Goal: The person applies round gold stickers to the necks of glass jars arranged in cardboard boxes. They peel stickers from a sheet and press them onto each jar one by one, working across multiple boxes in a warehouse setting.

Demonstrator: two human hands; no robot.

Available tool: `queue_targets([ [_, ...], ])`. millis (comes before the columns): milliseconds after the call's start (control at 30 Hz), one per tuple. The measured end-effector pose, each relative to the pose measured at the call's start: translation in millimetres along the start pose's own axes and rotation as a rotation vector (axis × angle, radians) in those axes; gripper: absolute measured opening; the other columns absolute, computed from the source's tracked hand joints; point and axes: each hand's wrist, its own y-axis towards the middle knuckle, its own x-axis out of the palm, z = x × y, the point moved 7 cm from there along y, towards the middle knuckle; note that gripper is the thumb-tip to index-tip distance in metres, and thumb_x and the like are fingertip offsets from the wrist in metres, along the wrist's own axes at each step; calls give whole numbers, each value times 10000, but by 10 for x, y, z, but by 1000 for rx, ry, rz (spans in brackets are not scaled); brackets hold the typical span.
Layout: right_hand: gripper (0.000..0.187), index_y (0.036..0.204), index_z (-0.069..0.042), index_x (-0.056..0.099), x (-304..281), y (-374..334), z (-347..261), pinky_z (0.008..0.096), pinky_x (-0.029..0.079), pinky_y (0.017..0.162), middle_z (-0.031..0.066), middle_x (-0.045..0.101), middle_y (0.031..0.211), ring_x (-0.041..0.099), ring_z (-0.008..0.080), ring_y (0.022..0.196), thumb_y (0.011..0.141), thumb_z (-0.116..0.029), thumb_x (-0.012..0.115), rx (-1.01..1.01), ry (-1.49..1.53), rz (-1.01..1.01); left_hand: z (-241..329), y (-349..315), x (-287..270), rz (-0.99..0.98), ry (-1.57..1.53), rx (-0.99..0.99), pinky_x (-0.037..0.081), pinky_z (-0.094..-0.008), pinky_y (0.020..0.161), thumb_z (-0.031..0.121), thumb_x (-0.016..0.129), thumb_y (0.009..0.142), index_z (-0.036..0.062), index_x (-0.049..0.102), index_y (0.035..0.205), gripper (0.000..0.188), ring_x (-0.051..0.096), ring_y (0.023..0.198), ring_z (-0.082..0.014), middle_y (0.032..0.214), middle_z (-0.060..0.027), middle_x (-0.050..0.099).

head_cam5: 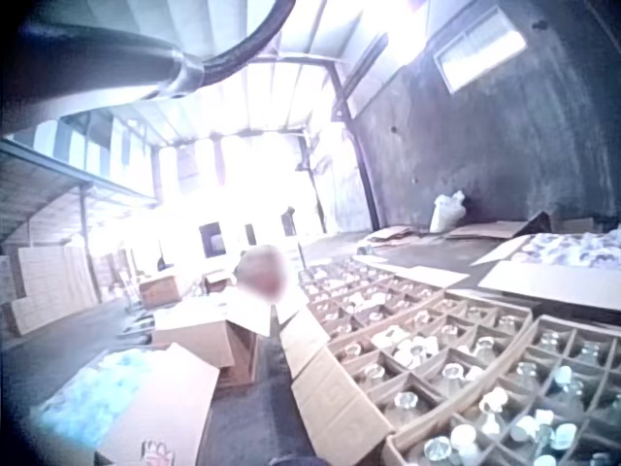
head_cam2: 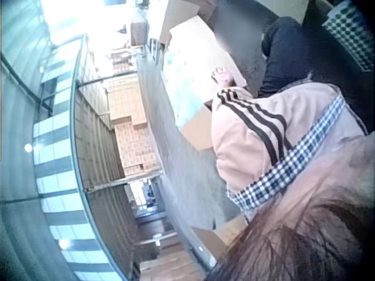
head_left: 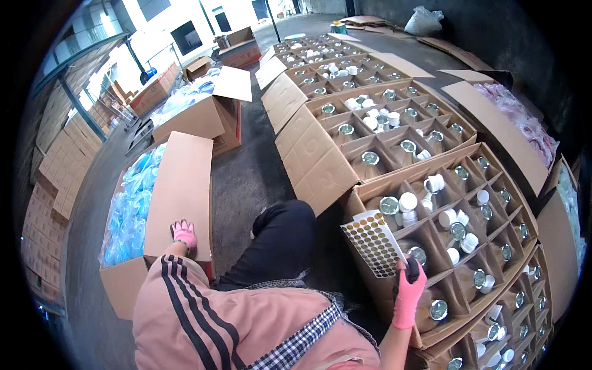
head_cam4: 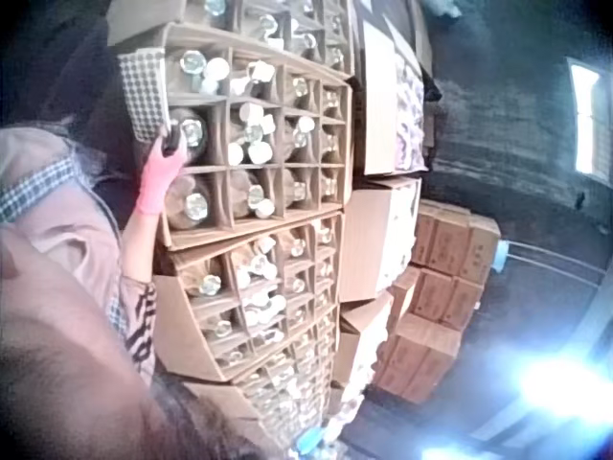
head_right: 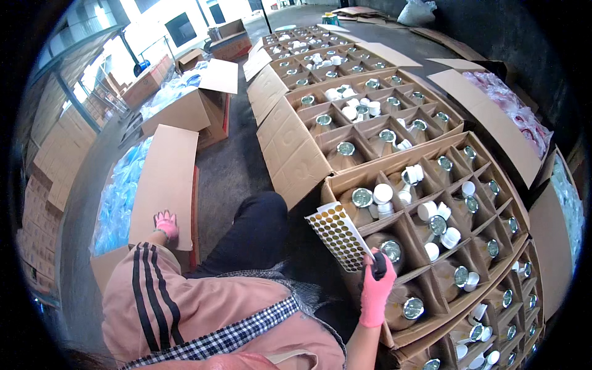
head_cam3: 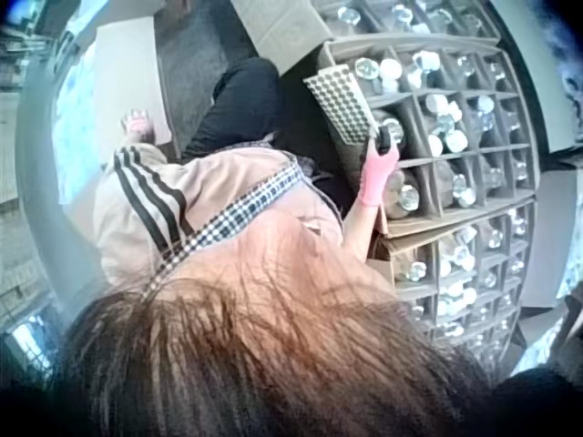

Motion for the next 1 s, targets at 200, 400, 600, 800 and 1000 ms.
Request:
queue_targets([
  [200,204,960,32,556,71,39,-183,277,398,831,92,593,930,542,168,893,759,43,520,-141,-133,68,-420,232,603,-68,400,320,150,-503,1016,359,479,751,140,437,1223,522,208,1259,-365,1347,-147,298],
  [400,207,981,63,542,-60,39,49,276,387,836,94,583,933,538,174,884,784,52,482,-124,-185,409,-414,829,586,-73,250,325,185,-489,982,354,486,747,132,460,1182,489,250,1212,-357,1298,-147,333],
  [600,80,766,39,543,1403,683,-721,342,349,883,140,577,911,523,242,934,742,-32,516,-330,-219,245,-75,1566,642,-120,112,407,219,-475,949,349,492,743,125,484,1141,457,292,1165,-349,1248,-147,367],
  [800,191,947,41,560,2256,1726,-509,244,373,832,60,575,919,519,121,877,763,11,517,-190,-114,251,526,2440,636,-189,-4,544,254,-461,915,344,499,739,117,508,1099,426,334,1118,-340,1199,-147,402],
  [1000,230,1000,66,540,2511,2054,-114,195,406,729,29,581,870,519,77,787,793,-32,568,26,-270,496,1003,3096,555,-287,-46,670,289,-447,882,339,505,735,109,531,1058,397,376,1071,-332,1149,-147,436],
])
